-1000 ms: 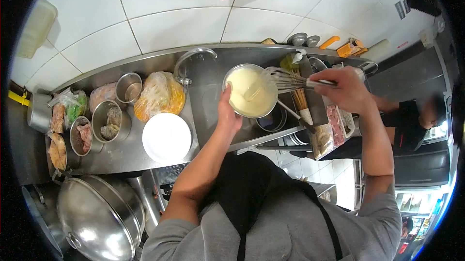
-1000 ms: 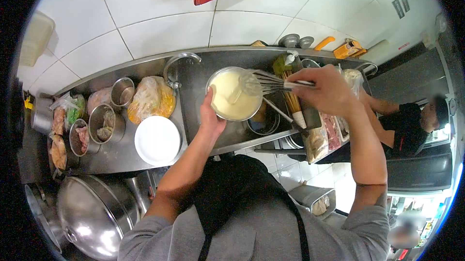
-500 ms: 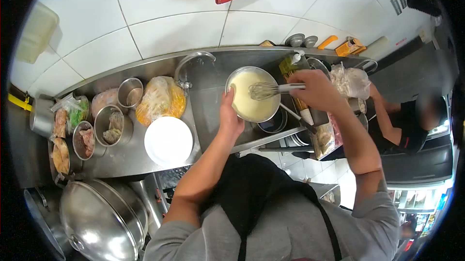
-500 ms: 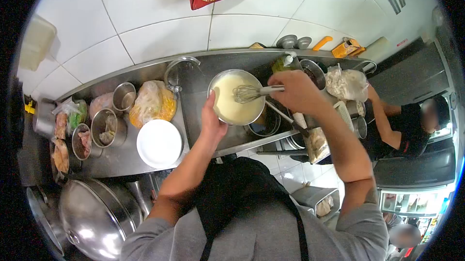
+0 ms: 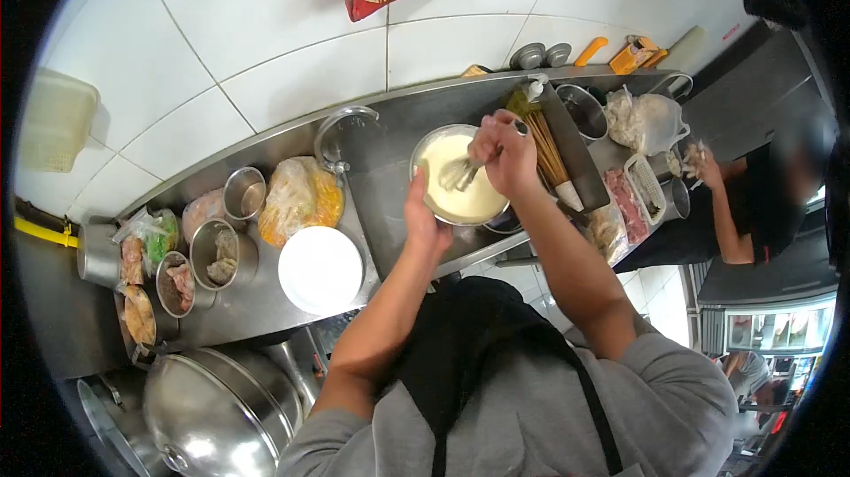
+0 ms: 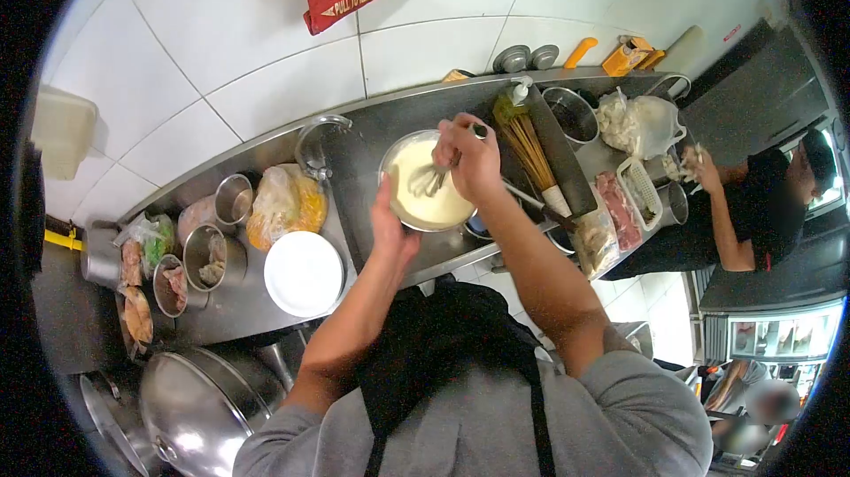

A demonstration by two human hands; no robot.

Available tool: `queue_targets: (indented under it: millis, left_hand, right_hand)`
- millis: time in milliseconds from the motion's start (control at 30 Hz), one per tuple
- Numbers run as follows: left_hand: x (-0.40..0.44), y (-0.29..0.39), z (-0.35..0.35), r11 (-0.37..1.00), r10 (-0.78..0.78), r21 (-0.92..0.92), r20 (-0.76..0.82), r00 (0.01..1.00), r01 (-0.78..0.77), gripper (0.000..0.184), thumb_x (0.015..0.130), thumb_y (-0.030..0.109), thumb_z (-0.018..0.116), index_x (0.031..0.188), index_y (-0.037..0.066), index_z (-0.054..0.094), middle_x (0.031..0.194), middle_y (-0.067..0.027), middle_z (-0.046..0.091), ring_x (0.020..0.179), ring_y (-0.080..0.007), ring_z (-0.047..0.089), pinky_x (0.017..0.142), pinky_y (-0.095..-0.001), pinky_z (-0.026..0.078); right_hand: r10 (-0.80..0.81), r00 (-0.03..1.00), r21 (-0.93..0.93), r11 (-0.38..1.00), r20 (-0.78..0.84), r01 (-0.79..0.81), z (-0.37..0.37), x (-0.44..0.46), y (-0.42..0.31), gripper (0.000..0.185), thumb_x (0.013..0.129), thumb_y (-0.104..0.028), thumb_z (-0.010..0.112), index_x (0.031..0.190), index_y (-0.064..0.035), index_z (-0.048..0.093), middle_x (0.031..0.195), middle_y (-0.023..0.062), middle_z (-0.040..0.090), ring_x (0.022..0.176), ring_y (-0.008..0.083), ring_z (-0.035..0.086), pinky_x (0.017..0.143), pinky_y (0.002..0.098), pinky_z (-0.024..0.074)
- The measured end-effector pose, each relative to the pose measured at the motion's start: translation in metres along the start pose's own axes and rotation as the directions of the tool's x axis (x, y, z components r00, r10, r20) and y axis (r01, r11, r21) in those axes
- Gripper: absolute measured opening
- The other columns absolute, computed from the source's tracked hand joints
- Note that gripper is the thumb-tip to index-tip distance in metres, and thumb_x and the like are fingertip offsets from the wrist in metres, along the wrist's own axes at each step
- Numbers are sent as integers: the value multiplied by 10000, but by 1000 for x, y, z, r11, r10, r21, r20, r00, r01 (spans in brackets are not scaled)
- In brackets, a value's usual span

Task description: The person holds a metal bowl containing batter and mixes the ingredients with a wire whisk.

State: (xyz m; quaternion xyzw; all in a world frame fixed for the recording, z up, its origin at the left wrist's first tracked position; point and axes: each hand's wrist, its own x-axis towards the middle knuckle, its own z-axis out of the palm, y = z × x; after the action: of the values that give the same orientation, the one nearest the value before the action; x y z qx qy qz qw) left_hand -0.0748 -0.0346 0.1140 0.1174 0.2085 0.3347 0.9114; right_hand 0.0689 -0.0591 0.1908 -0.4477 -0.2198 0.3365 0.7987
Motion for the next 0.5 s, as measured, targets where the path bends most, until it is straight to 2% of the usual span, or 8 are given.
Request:
queue_targets:
  millis: [67,100,200,233,333,367,467,500]
  left_hand:
    - [1,5,-1,1000,5,27,11,1000,-5,573,1057,454,416,1447,34,432,1427,-168,539,1283,-313,561,1090,-462,450]
    - [3,5,-2,999,16,35,18,1000,-17,575,1057,454,414,1449,33,430,1431,-172,534,1286,-315,557,1091,-462,449]
    - [-1,2,0,998,8,57,-21,1000,-7,574,1060,446,407,1452,27,424,1438,-179,526,1294,-322,550,1091,-461,450]
    - [0,3,4,998,10,62,-37,999,-7,572,1061,442,404,1453,25,423,1440,-181,524,1296,-325,548,1091,-461,450]
    - [-4,15,5,999,-24,25,-25,999,25,553,1066,423,399,1445,21,438,1437,-181,530,1295,-333,547,1091,-466,449]
    - [-2,17,-1,998,-43,43,-32,999,45,555,1065,426,399,1441,20,445,1434,-182,533,1293,-335,549,1091,-469,449]
    - [14,21,-11,989,-98,105,-16,995,99,565,1061,440,401,1431,18,463,1425,-186,544,1288,-341,553,1092,-474,446]
    - [17,23,-10,985,-116,132,9,993,114,572,1059,447,403,1429,16,468,1420,-187,548,1285,-343,555,1094,-475,443]
  right_hand:
    - [168,973,-59,985,158,-160,-10,0,-19,241,887,-80,676,703,-52,522,560,45,495,483,142,469,491,292,370]
    - [63,998,-297,954,32,-50,-15,5,-20,217,876,-79,680,719,-40,536,579,57,521,514,151,497,523,295,394]
    - [-22,982,3,1000,190,22,-14,10,5,194,884,-107,680,743,-42,562,604,69,555,541,157,529,558,296,417]
    - [155,920,30,984,359,-178,-16,6,-2,173,902,-142,674,782,-44,595,636,65,576,576,148,528,601,303,430]
    - [71,994,-420,907,86,-28,-37,10,-16,160,916,-173,671,839,-36,640,722,52,618,651,147,535,671,291,438]
    - [19,993,-494,869,113,40,-49,11,-19,191,920,-209,680,954,-22,675,876,47,649,802,148,547,757,300,436]
    - [171,981,-246,959,94,-143,-95,7,6,469,949,-236,610,1364,-33,530,1372,123,548,1222,214,542,1088,381,384]
    - [240,961,-142,965,138,-221,-94,-4,10,526,949,-227,628,1416,-41,473,1381,122,544,1233,227,541,1084,393,402]
